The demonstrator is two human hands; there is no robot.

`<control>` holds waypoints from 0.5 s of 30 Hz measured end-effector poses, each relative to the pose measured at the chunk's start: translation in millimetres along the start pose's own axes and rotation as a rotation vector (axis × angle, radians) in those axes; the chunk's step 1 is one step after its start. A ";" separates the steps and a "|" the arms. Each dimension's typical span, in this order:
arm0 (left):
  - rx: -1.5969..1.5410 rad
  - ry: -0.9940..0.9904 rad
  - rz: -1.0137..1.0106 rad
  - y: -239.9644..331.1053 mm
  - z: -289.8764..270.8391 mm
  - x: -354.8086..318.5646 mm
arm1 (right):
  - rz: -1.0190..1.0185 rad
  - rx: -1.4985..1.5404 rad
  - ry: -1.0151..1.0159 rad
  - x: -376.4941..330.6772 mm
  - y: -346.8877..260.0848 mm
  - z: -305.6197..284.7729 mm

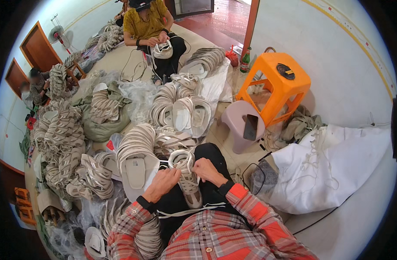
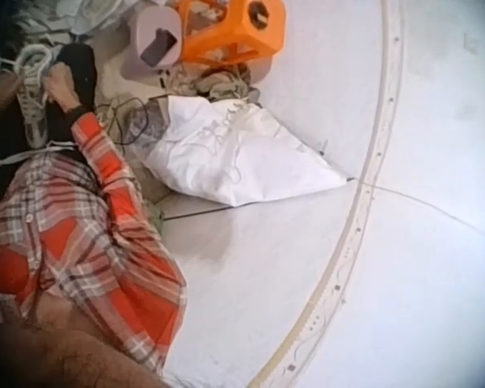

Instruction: The recorder is threading laces through the eyelets of a white sneaker while seated on the floor.

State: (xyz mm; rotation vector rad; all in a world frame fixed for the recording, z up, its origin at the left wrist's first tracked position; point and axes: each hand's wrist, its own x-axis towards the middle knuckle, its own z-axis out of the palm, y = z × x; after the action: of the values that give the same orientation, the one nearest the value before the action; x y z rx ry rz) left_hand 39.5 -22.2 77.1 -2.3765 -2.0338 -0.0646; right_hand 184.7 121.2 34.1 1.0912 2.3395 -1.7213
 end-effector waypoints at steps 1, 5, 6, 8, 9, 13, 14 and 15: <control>0.004 0.000 -0.005 -2.1 1.6 -5.8 | 0.007 -0.004 -0.003 0.7 -3.5 1.6; 0.105 0.188 0.141 -10.1 11.7 -8.4 | -0.222 -0.188 0.091 -14.4 -15.2 7.5; 0.134 0.279 0.168 -12.2 13.0 -6.9 | -0.159 -0.132 0.055 -19.3 -19.4 5.4; 0.143 0.258 0.185 -14.4 13.1 -0.5 | -0.090 -0.079 0.025 -25.1 -22.8 1.1; 0.156 0.234 0.200 -14.7 13.3 1.1 | -0.084 -0.064 0.043 -27.1 -21.6 1.7; 0.109 0.245 0.177 -14.2 21.7 3.9 | 0.019 0.074 0.027 -29.6 -18.5 3.2; -0.008 0.156 -0.083 -5.6 25.9 5.6 | 0.021 0.072 0.027 -29.1 -16.3 1.6; -0.125 0.064 -0.343 1.0 29.8 8.1 | 0.024 0.101 0.012 -28.0 -13.2 -0.1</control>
State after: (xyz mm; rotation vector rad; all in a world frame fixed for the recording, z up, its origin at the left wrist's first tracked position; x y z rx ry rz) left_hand 42.5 -13.3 47.7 -2.0271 -2.4467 -0.2736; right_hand 198.5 105.3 56.8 1.1421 2.2585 -1.8472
